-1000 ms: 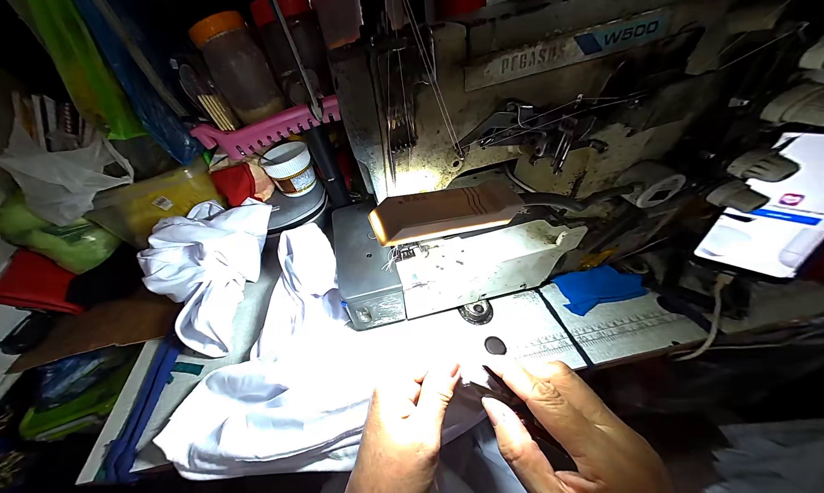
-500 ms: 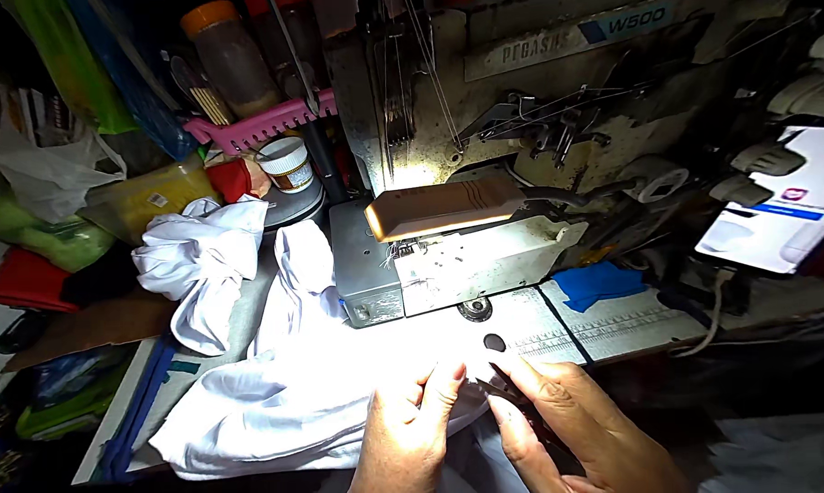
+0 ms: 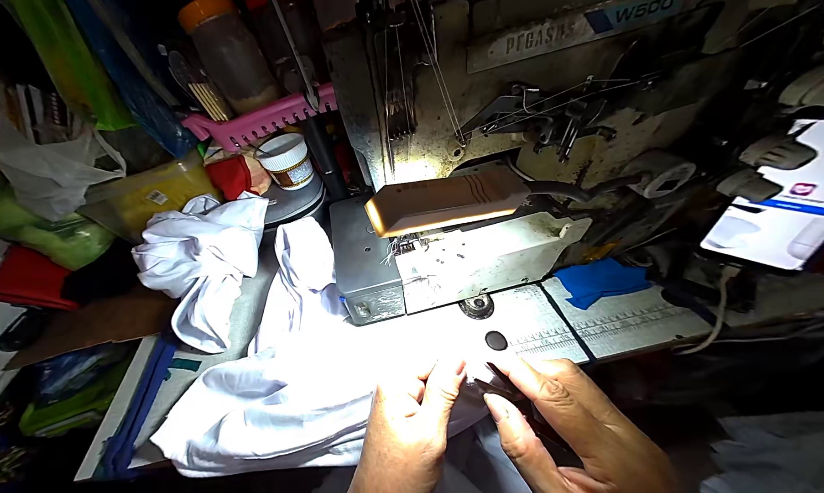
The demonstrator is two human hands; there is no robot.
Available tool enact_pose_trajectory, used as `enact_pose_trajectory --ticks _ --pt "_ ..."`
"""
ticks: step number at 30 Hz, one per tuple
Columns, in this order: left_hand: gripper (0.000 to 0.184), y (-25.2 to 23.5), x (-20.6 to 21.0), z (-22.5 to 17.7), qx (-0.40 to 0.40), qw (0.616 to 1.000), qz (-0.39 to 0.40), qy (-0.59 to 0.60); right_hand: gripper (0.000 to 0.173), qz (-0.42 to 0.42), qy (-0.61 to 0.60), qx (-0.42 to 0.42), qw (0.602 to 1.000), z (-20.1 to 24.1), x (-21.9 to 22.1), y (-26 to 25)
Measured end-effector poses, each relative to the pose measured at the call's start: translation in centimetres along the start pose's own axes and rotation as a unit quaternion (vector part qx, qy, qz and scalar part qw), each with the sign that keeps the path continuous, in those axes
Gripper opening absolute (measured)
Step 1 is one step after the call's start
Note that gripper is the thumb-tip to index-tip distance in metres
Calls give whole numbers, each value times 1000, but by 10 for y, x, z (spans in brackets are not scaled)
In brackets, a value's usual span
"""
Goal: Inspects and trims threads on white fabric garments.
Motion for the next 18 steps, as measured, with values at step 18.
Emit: enact_pose_trajectory --ticks 18 --pt "28 6 17 0 76 994 58 -48 34 10 -333 80 940 -34 25 -1"
Point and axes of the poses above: each hand's wrist, its own y-axis away from the middle knuckle, its own x-axis out of the palm, z = x × y, the point moved 7 cm from there along -y, towards the middle knuckle, and after that the axes turned 13 degrees about -y, right-handed, at the moved point
